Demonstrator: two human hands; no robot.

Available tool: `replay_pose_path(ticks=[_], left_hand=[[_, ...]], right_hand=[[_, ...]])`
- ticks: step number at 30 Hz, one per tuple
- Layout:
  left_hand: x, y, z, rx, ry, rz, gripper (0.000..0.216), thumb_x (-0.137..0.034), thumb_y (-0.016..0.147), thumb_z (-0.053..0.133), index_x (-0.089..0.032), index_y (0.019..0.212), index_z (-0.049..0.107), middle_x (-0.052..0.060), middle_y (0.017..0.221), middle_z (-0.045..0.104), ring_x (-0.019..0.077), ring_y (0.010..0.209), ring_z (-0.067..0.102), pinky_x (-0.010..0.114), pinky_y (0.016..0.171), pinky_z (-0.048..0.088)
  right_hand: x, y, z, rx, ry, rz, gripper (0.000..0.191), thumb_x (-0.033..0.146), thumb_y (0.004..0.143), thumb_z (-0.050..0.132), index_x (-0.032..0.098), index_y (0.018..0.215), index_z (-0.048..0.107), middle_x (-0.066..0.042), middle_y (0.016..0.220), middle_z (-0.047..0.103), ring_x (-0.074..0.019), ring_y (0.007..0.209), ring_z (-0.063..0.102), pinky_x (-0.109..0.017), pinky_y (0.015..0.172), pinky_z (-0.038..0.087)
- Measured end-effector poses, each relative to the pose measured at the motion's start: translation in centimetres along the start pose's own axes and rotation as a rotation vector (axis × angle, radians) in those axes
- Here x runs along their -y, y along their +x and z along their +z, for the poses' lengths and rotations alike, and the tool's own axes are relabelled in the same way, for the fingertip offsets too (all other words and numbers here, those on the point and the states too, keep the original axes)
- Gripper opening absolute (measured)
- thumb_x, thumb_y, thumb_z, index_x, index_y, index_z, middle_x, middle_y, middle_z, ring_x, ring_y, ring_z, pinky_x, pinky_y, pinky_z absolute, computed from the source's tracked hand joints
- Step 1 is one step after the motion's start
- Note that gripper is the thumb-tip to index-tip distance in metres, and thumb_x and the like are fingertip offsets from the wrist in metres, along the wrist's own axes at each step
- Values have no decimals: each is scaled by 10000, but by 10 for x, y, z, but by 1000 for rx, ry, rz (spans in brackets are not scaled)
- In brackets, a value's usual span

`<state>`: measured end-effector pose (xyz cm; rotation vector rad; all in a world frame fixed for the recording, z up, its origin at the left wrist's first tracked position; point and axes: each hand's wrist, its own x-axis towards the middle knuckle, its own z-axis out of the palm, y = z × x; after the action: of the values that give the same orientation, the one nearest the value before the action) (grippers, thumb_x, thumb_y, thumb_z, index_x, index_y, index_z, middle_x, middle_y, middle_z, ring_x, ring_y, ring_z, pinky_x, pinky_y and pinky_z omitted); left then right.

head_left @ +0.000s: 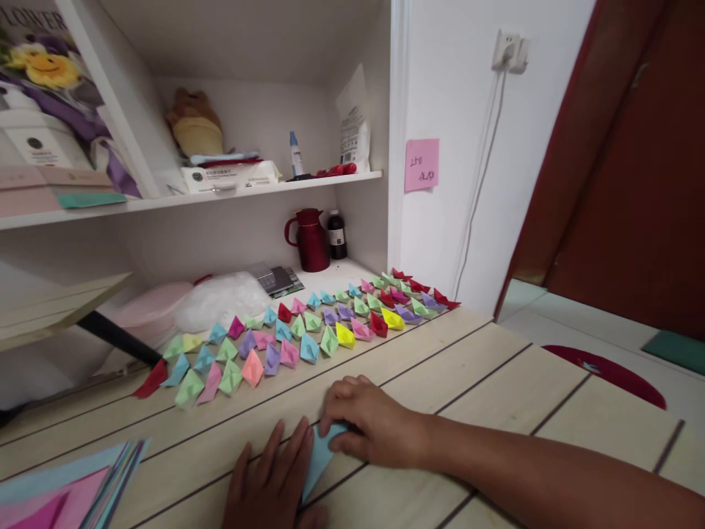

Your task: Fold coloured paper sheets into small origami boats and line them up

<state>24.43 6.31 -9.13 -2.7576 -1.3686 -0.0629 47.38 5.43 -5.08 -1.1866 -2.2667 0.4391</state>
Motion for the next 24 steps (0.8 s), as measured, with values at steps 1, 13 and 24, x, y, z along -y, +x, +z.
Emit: replay_pose_path(ticks=[1,13,24], left_hand=[[1,0,-4,40,-24,11,618,-401,818,549,-354,1408,373,7,1463,375,362,1363,355,644,1068,263],[-13,-10,-42,160,-175,34,615,-460,898,448,-277,1465,299,33,1531,287,341,1427,218,652,1103,184],[-7,-12,-29,60,-165,82,612,-535,920,371,-292,1475,283,36,1529,327,322,1421,247,604,1119,164]], right_hand=[[0,0,0,-4,4,-1,164,313,815,676,255,968,660,-14,1008,628,-179,975,562,-332,870,343],[-3,0,0,-19,169,-12,165,137,880,548,206,976,664,-38,916,645,-167,911,575,-321,868,423],[-1,-2,0,-21,198,7,254,306,819,690,234,1061,665,-53,1013,606,-182,946,557,-320,856,441]])
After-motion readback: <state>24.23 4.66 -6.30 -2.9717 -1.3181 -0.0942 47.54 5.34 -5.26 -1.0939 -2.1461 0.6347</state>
